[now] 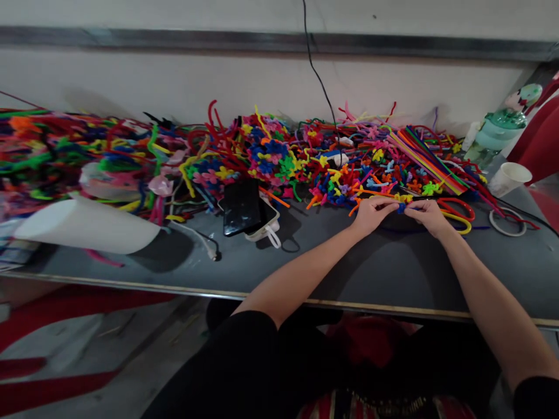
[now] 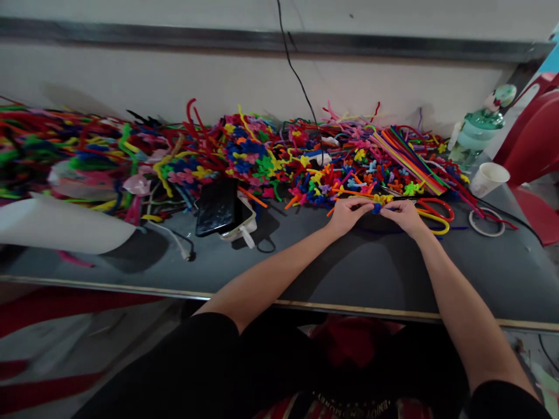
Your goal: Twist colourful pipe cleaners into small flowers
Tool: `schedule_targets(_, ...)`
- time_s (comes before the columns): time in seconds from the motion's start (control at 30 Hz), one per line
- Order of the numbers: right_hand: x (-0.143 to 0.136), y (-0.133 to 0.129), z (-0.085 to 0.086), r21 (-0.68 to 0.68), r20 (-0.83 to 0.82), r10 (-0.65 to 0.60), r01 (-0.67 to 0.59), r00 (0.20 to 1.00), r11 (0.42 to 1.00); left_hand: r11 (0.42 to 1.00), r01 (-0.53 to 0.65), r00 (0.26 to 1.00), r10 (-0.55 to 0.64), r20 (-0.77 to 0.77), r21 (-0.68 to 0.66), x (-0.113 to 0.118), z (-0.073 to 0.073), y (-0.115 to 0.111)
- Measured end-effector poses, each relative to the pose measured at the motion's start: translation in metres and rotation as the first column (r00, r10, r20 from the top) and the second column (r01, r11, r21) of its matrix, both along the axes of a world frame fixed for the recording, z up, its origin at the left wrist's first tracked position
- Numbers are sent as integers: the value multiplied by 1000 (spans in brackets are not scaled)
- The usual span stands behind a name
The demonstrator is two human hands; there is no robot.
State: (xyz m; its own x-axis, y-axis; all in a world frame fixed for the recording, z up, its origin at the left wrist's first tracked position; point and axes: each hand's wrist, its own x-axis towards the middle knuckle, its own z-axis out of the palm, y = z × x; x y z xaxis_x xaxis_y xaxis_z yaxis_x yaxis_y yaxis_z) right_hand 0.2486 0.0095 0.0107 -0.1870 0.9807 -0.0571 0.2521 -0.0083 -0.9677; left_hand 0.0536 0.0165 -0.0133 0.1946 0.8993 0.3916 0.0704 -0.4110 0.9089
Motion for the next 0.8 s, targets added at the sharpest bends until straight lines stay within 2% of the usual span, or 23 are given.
schedule_targets(0.13,-4,2,-6,89,137,-47,34,990,995,997,-9,999,5,-45,-79,0,-2,1)
schedule_targets(0.27,-8,2,-8,134,223,-31,1,974,991,997,28,984,-41,-175,-71,-1,0,2)
schedule_targets(0.47,-12,-2,-9,287,219,-108,41,970,957,992,-93,973,73,-221,-81,-2,-1,1)
schedule_targets(0.53,-9,1,-8,283,196,-60,2,979,959,990,-109,973,87,-212,-92,-2,-1,1)
schedule_targets(0.63,-5,9,-7,176,161,37,-66,986,982,993,-82,980,64,-191,-85,-2,-2,0)
schedule_targets(0.73,-4,12,-8,150,180,5,-32,984,988,994,-57,984,39,-176,-96,-1,-3,0)
schedule_targets(0.8,-5,9,-9,184,189,-24,-11,982,983,994,-52,984,35,-176,-93,-2,-5,1)
